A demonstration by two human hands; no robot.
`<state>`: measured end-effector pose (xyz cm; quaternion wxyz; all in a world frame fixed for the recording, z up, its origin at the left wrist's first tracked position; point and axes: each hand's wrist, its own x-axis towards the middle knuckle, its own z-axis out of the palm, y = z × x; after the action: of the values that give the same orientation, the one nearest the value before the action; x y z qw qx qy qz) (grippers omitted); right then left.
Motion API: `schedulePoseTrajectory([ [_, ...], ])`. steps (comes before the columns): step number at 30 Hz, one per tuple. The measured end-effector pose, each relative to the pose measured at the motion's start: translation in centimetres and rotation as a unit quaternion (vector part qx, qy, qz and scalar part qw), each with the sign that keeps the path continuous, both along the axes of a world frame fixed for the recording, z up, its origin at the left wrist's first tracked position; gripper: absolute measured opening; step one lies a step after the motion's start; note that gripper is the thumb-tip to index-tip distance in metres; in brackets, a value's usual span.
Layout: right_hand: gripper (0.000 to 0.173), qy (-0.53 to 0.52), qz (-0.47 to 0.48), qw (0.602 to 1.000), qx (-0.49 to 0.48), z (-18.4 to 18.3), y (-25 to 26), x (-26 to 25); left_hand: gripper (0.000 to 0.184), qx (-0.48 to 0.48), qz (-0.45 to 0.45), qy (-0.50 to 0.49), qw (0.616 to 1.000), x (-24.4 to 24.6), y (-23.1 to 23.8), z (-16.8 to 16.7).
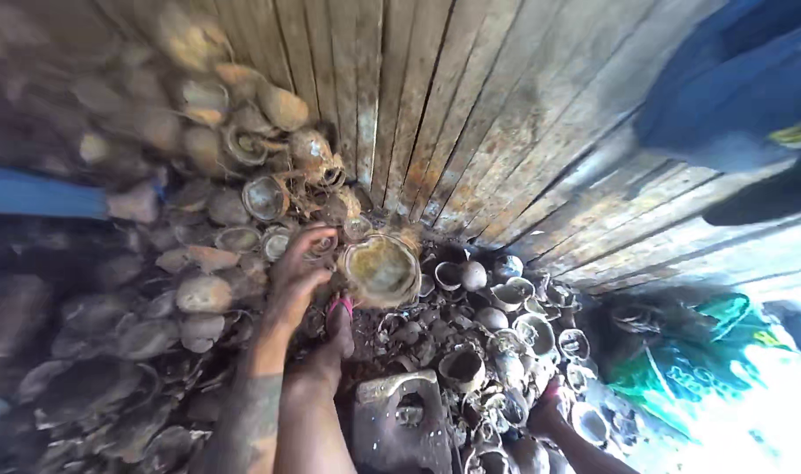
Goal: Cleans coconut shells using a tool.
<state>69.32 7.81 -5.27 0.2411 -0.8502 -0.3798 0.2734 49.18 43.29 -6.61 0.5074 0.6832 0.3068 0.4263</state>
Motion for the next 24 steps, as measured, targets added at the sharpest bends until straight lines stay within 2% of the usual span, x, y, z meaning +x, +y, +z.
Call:
schedulePoseTrajectory([
  [1,0.042,0.014,0.003,1.000,-0.026,1.1,-0.1,-0.3,0.048,-0.131,0.020,-0.077,0.988,-0.2,-3.5,1.3],
  [2,0.036,0.030,0.011,0.998,-0.055,1.6,-0.7,-0.5,0.038,-0.255,0.046,-0.122,0.958,0.1,-7.1,1.8],
  [3,0.033,0.047,0.026,0.995,-0.078,0.6,-2.1,-0.9,0.033,-0.348,0.070,-0.129,0.926,0.6,-10.2,1.5],
  [4,0.034,0.044,0.047,0.995,-0.072,-2.2,-4.3,-1.5,0.035,-0.401,0.090,-0.099,0.906,1.1,-12.8,0.3],
  [5,0.035,0.053,0.068,0.994,-0.065,-4.8,-6.4,-2.5,0.042,-0.415,0.102,-0.047,0.903,1.5,-15.1,-1.5],
  [8,0.035,0.120,0.064,0.990,-0.031,-8.1,-9.3,-2.9,0.045,-0.384,0.095,0.103,0.912,2.3,-21.2,-5.9],
  [11,0.027,0.219,-0.066,0.971,0.073,-9.0,-11.2,-2.4,0.048,-0.364,0.069,0.220,0.902,3.1,-24.7,-8.9],
  [13,0.023,0.290,-0.170,0.931,0.145,-8.9,-12.6,-2.8,0.048,-0.330,0.042,0.276,0.902,3.8,-25.9,-10.0],
  [16,0.020,0.315,-0.253,0.889,0.216,-7.5,-13.8,-3.5,0.053,-0.223,0.029,0.363,0.904,5.0,-26.5,-10.6],
  [19,0.020,0.289,-0.265,0.879,0.270,-5.5,-13.9,-4.3,0.053,-0.138,0.049,0.469,0.871,6.9,-26.1,-9.9],
  [22,0.021,0.322,-0.279,0.852,0.306,-3.6,-12.4,-5.0,0.051,-0.118,0.074,0.504,0.852,8.3,-25.4,-9.9],
  [24,0.018,0.377,-0.314,0.820,0.294,-3.7,-9.5,-5.2,0.050,-0.120,0.085,0.501,0.853,8.5,-24.9,-10.0],
])
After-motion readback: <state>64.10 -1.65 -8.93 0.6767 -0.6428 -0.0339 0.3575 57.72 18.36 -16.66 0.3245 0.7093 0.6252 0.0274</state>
